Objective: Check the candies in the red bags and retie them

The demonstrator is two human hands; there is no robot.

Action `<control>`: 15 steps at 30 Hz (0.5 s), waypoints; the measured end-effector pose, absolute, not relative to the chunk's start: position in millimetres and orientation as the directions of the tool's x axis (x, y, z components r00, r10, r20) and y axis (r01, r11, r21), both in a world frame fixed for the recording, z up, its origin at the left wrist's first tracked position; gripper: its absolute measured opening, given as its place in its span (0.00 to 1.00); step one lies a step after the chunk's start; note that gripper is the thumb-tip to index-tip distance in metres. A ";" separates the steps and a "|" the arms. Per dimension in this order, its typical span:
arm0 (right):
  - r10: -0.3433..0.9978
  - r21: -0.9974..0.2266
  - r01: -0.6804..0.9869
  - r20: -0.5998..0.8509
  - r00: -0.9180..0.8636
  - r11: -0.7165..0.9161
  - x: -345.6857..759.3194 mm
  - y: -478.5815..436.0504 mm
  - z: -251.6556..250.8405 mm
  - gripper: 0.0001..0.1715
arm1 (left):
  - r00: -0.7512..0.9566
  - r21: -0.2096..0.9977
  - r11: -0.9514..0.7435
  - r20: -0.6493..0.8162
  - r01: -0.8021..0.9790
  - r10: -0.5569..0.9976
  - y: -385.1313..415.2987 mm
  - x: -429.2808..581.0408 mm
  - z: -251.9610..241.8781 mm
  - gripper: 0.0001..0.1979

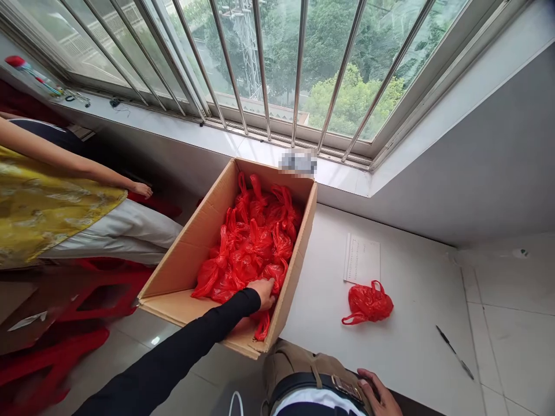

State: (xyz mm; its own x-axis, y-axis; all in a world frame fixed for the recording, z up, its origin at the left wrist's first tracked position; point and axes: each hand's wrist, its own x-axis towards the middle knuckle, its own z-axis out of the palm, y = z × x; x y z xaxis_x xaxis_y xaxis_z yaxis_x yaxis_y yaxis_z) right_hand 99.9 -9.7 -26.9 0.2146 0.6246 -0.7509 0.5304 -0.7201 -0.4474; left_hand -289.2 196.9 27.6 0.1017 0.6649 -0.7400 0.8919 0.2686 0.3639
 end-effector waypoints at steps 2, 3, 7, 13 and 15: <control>0.552 -0.411 0.500 -0.816 0.171 -0.762 106.1 -10.9 -32.0 0.37 | 0.097 0.347 0.237 -0.722 0.907 0.685 205.1 -292.7 34.4 0.17; 0.512 -0.391 0.485 -0.847 0.144 -0.782 110.2 -11.0 -35.1 0.38 | 0.093 0.345 0.228 -0.707 0.910 0.701 208.3 -294.6 38.5 0.17; 0.447 -0.362 0.424 -0.887 0.117 -0.830 123.5 -10.2 -44.4 0.39 | 0.079 0.344 0.211 -0.665 0.915 0.742 216.8 -304.1 51.9 0.14; 0.461 -0.382 0.435 -0.883 0.090 -0.816 125.0 -10.1 -44.7 0.35 | -0.033 0.320 0.270 -0.589 0.908 0.808 271.8 -318.4 48.6 0.19; 0.521 -0.418 0.469 -0.846 0.110 -0.778 121.0 -13.3 -47.5 0.35 | -0.091 0.333 0.313 -0.542 0.889 0.836 295.2 -311.9 38.4 0.21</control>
